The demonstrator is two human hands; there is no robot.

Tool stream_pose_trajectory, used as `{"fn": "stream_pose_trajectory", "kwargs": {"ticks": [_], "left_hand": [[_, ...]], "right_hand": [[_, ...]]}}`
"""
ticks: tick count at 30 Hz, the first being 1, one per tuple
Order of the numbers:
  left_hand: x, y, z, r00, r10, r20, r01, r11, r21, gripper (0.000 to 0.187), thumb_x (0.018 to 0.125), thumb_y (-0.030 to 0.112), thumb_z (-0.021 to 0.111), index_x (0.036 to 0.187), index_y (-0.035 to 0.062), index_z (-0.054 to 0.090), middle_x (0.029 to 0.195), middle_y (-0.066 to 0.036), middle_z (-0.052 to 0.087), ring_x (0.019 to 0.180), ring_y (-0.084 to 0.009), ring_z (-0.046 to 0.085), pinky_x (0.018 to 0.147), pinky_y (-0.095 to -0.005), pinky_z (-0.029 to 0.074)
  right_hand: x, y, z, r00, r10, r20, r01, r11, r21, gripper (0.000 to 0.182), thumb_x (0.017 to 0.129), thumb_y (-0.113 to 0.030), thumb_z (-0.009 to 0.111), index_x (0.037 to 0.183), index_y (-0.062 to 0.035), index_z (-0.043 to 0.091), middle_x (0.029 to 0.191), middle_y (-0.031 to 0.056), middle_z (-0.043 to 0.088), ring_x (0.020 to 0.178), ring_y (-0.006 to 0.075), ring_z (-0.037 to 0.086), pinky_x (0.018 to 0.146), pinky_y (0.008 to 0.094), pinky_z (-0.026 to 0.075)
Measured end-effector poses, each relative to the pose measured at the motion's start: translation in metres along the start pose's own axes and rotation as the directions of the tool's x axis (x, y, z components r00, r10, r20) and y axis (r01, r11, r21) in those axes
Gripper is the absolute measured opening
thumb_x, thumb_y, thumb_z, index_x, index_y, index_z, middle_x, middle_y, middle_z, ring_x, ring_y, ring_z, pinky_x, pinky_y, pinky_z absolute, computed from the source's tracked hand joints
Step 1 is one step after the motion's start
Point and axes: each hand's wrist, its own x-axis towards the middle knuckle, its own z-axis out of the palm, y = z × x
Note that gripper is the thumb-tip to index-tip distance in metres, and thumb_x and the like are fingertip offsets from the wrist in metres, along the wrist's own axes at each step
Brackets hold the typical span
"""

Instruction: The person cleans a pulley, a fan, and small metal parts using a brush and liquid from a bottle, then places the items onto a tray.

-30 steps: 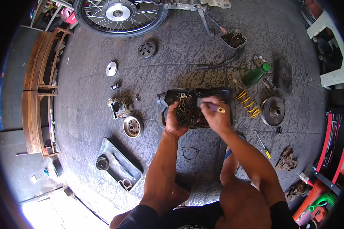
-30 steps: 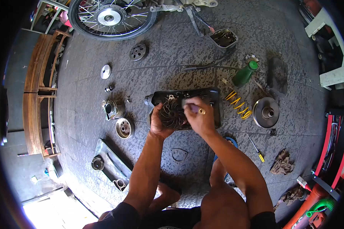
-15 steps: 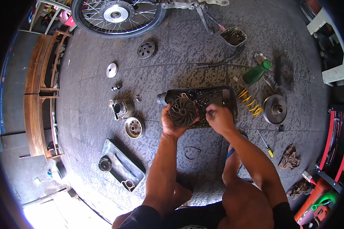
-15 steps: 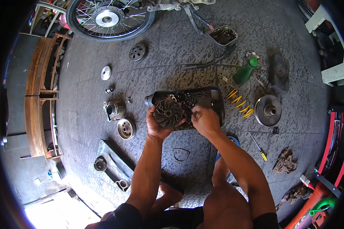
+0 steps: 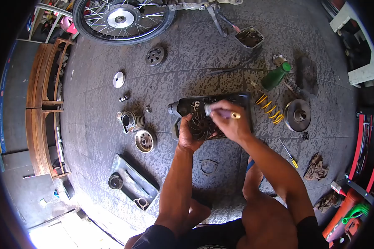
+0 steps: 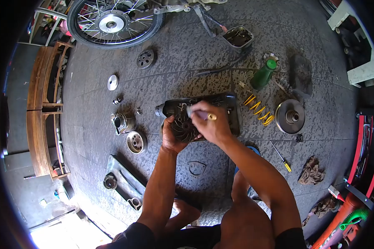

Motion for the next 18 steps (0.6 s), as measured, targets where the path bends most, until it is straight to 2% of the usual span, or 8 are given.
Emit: {"fn": "stream_pose_trajectory", "kwargs": {"ticks": [3, 5, 7, 10, 12, 13, 15, 18], "left_hand": [[0.008, -0.001, -0.002, 0.994, 0.097, -0.043, -0.096, 0.995, 0.025, 0.065, 0.085, 0.057, 0.049, 0.134, 0.0154, 0.059, 0.131, -0.012, 0.062, 0.117, -0.0322, 0.060, 0.096, -0.0576, 0.049], [-0.001, 0.002, -0.001, 0.999, 0.047, -0.001, -0.047, 0.996, -0.080, 0.066, 0.085, 0.056, 0.049, 0.136, 0.0149, 0.057, 0.132, -0.013, 0.062, 0.118, -0.0335, 0.060, 0.096, -0.0574, 0.048], [-0.004, 0.000, -0.001, 0.997, 0.039, 0.074, -0.034, 0.997, -0.069, 0.067, 0.085, 0.056, 0.049, 0.138, 0.0147, 0.056, 0.132, -0.014, 0.061, 0.117, -0.0343, 0.060, 0.097, -0.0573, 0.048], [0.001, -0.003, 0.000, 0.990, 0.126, 0.060, -0.120, 0.989, -0.082, 0.063, 0.086, 0.051, 0.051, 0.138, 0.0146, 0.054, 0.125, -0.012, 0.065, 0.111, -0.0325, 0.063, 0.091, -0.0528, 0.051], [0.009, -0.009, -0.004, 0.984, 0.176, 0.030, -0.173, 0.982, -0.074, 0.063, 0.086, 0.050, 0.051, 0.138, 0.0142, 0.053, 0.124, -0.012, 0.065, 0.112, -0.0318, 0.062, 0.091, -0.0525, 0.051], [0.011, -0.012, -0.004, 0.973, 0.231, -0.003, -0.231, 0.971, -0.066, 0.063, 0.086, 0.049, 0.051, 0.138, 0.0138, 0.053, 0.124, -0.011, 0.065, 0.114, -0.0312, 0.062, 0.092, -0.0521, 0.050], [0.006, -0.012, -0.008, 0.975, 0.220, 0.025, -0.217, 0.972, -0.089, 0.065, 0.085, 0.049, 0.051, 0.139, 0.0134, 0.052, 0.127, -0.012, 0.064, 0.115, -0.0302, 0.061, 0.094, -0.0523, 0.049], [-0.001, -0.007, -0.008, 0.970, 0.235, 0.063, -0.226, 0.967, -0.115, 0.076, 0.079, 0.056, 0.056, 0.143, 0.0153, 0.050, 0.133, -0.015, 0.060, 0.118, -0.0388, 0.059, 0.099, -0.0564, 0.046]], "right_hand": [[-0.007, 0.006, 0.001, 0.979, -0.007, 0.203, 0.016, 0.999, -0.042, 0.008, 0.087, -0.008, 0.069, 0.095, -0.0050, 0.069, 0.090, 0.0117, 0.074, 0.085, 0.0172, 0.074, 0.075, 0.0325, 0.059], [-0.003, 0.010, -0.001, 0.996, 0.091, 0.026, -0.092, 0.992, 0.086, 0.008, 0.087, -0.007, 0.069, 0.095, -0.0063, 0.070, 0.089, 0.0108, 0.074, 0.080, 0.0167, 0.073, 0.073, 0.0319, 0.059], [0.004, 0.024, -0.007, 0.973, -0.046, -0.226, 0.017, 0.992, -0.128, 0.009, 0.085, -0.004, 0.069, 0.093, -0.0061, 0.070, 0.088, 0.0097, 0.074, 0.078, 0.0174, 0.073, 0.069, 0.0302, 0.056], [-0.013, 0.032, -0.003, 0.968, -0.003, -0.252, -0.071, 0.956, -0.284, 0.011, 0.086, -0.005, 0.069, 0.097, -0.0052, 0.068, 0.089, 0.0100, 0.074, 0.079, 0.0178, 0.073, 0.069, 0.0299, 0.057], [-0.027, 0.025, 0.012, 0.997, 0.070, -0.024, -0.065, 0.983, 0.174, 0.015, 0.089, -0.001, 0.067, 0.103, 0.0019, 0.065, 0.091, 0.0136, 0.072, 0.080, 0.0183, 0.072, 0.071, 0.0301, 0.059], [-0.028, 0.023, 0.017, 0.969, 0.236, 0.074, -0.246, 0.900, 0.360, 0.016, 0.090, 0.000, 0.066, 0.105, 0.0035, 0.063, 0.092, 0.0152, 0.071, 0.079, 0.0191, 0.072, 0.070, 0.0291, 0.060], [-0.024, 0.034, 0.009, 0.952, 0.306, 0.006, -0.283, 0.871, 0.401, 0.014, 0.088, -0.004, 0.069, 0.101, -0.0004, 0.066, 0.088, 0.0110, 0.073, 0.079, 0.0165, 0.072, 0.068, 0.0283, 0.058], [-0.016, 0.062, -0.014, 0.968, 0.051, -0.244, -0.119, 0.955, -0.273, 0.013, 0.085, -0.006, 0.069, 0.097, -0.0056, 0.066, 0.084, 0.0150, 0.072, 0.071, 0.0266, 0.072, 0.063, 0.0341, 0.056]]}}
